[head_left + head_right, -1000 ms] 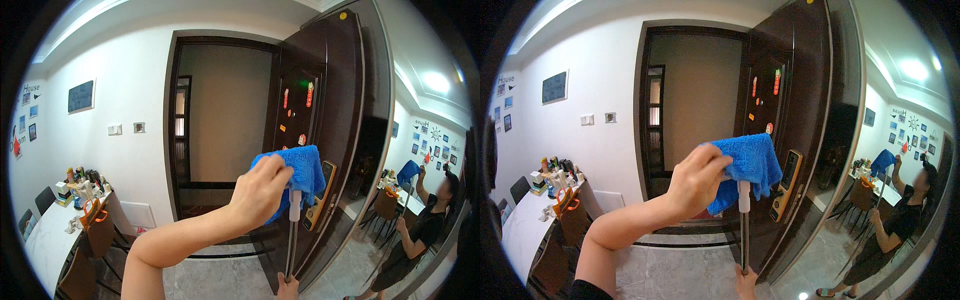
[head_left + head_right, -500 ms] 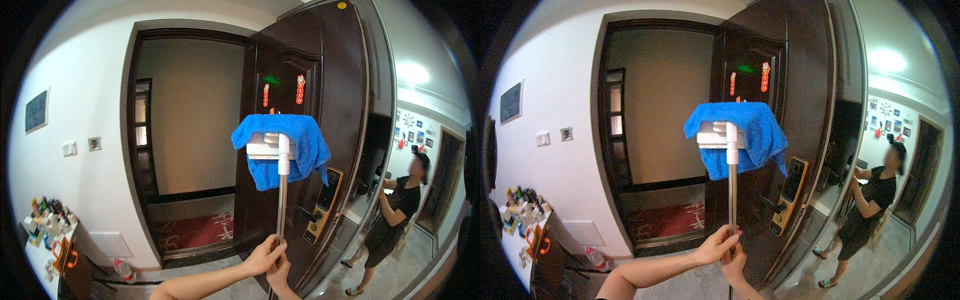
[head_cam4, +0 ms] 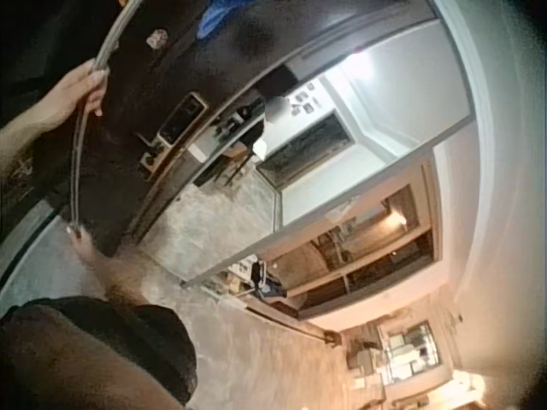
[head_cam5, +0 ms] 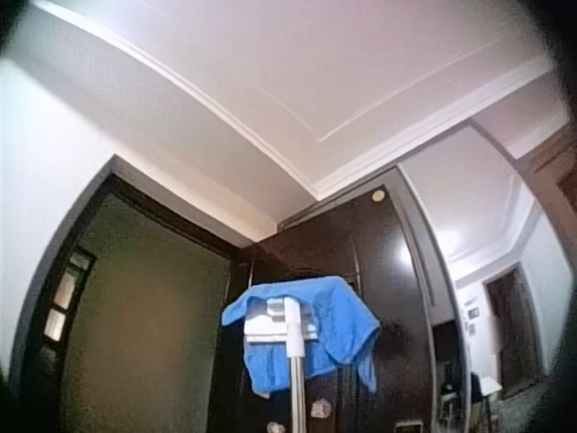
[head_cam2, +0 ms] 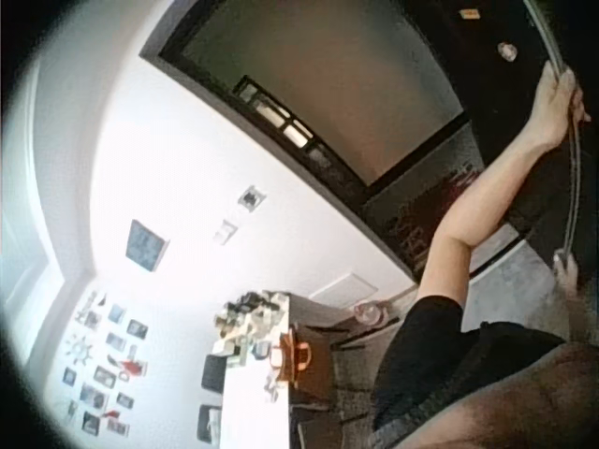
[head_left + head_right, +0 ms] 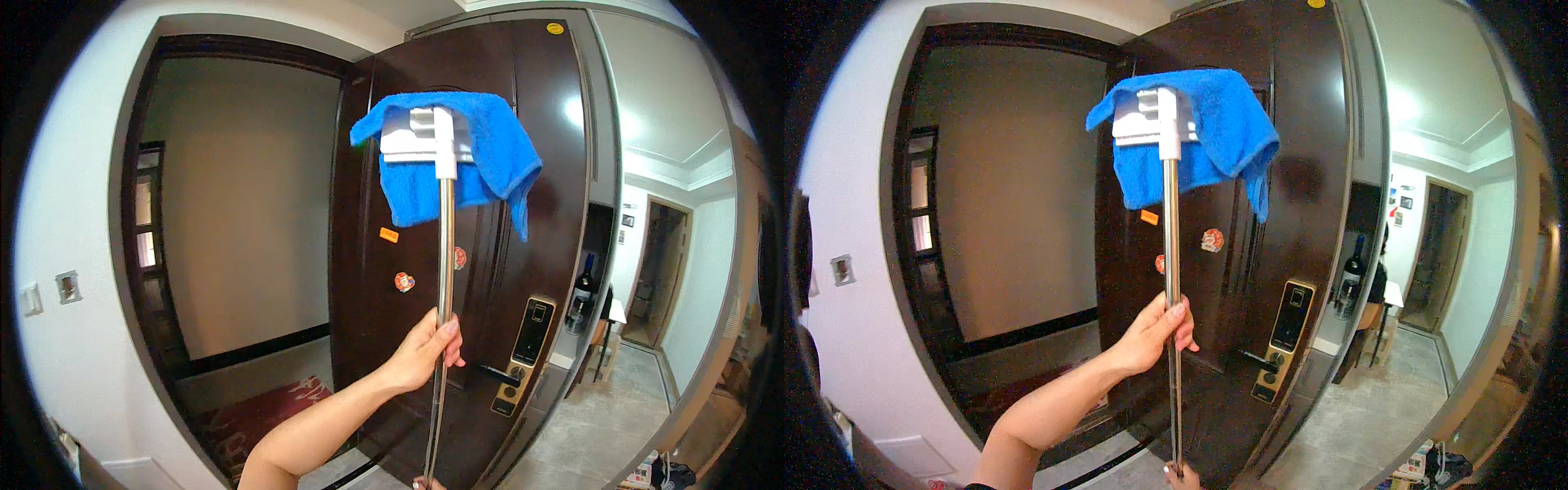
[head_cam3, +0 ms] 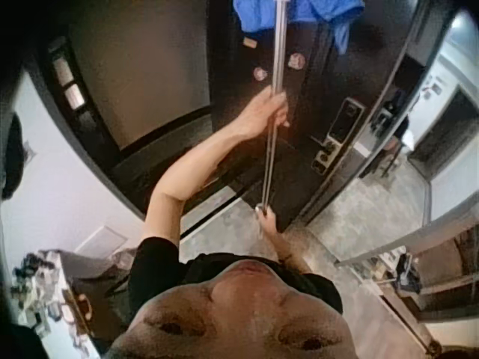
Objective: The person cleans the front door using a blue microfiber cloth attached to a long-handled mop. They wipe the exterior surface, then open the door to clean the interior side and the door handle.
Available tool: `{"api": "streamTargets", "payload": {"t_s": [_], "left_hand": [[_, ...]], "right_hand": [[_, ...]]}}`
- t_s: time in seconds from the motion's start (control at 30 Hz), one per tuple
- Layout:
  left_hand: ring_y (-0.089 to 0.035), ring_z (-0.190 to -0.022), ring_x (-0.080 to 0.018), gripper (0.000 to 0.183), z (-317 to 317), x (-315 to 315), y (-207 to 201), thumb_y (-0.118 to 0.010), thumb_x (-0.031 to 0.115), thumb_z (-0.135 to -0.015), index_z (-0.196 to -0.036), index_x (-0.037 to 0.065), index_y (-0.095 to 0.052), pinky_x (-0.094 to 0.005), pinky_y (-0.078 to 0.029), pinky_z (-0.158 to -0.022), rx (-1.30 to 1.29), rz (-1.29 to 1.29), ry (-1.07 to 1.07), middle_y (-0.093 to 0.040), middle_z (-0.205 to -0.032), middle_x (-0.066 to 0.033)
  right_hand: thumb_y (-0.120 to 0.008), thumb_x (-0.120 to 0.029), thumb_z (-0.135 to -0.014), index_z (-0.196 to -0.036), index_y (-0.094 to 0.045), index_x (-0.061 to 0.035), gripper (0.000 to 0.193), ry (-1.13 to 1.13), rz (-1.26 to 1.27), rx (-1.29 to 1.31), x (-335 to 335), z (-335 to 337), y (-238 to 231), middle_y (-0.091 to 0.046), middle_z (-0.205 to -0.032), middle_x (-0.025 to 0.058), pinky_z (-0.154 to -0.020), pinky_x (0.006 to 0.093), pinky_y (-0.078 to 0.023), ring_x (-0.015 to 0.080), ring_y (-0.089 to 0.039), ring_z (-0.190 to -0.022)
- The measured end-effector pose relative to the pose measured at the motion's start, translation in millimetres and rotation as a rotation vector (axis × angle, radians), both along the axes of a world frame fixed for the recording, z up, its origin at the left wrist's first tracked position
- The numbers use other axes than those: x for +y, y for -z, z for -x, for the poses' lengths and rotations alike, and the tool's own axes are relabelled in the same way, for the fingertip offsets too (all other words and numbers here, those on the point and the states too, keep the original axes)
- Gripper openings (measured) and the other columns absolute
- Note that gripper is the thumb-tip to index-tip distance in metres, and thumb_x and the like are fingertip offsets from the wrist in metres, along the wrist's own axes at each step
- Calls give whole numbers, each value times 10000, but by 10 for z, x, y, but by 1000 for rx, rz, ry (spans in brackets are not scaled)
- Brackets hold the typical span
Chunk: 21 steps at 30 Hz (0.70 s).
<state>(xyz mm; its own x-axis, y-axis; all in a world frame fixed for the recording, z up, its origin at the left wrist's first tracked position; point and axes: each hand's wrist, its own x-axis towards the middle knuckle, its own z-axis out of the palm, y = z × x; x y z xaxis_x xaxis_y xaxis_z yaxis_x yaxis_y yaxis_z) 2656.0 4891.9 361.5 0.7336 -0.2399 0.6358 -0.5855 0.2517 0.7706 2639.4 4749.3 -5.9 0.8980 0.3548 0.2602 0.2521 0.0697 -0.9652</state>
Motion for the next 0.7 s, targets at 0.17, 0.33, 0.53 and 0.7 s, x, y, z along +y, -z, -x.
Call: {"api": "streamTargets", "payload": {"t_s": [0.17, 0.33, 0.53, 0.7], "left_hand": [[-451, -590, -113, 194, -398, 164, -428, -403, 293, -960, -951, 99, -403, -336, -495, -623, -57, 25, 101, -409, -690, -3], [-436, -552, -110, 222, -917, 257, -1056, -393, 310, -957, -942, 91, -423, -333, -491, -600, -177, 12, 71, -417, -669, -3], [-450, -540, -123, 244, -1326, 338, -1762, -367, 310, -964, -1009, 76, -423, -343, -513, -571, -207, 117, 74, -428, -676, -22], [-451, -464, -90, 288, -1680, 213, -1810, -404, 354, -946, -1017, 85, -330, -273, -487, -395, -135, 110, -164, -440, -733, -37]], "right_hand": [[-576, -203, -869, -910, -589, -29, 179, -5, -7, 173, -155, -174, 131, -529, -656, 29, -574, 313, -433, 138, -501, -599], [-534, -192, -879, -890, -592, -32, 170, 128, -145, 9, -44, -487, 152, -520, -618, 30, -494, 309, -411, 135, -488, -516], [-475, -219, -923, -769, -505, -68, 218, 76, -248, -114, 107, -1090, 124, -395, -565, -30, -427, 246, -289, 82, -358, -469], [-542, -207, -888, -795, -516, -44, 190, 283, -244, -37, 412, -1345, -1368, -486, -617, -9, -447, 232, -325, 47, -423, -513]]}}
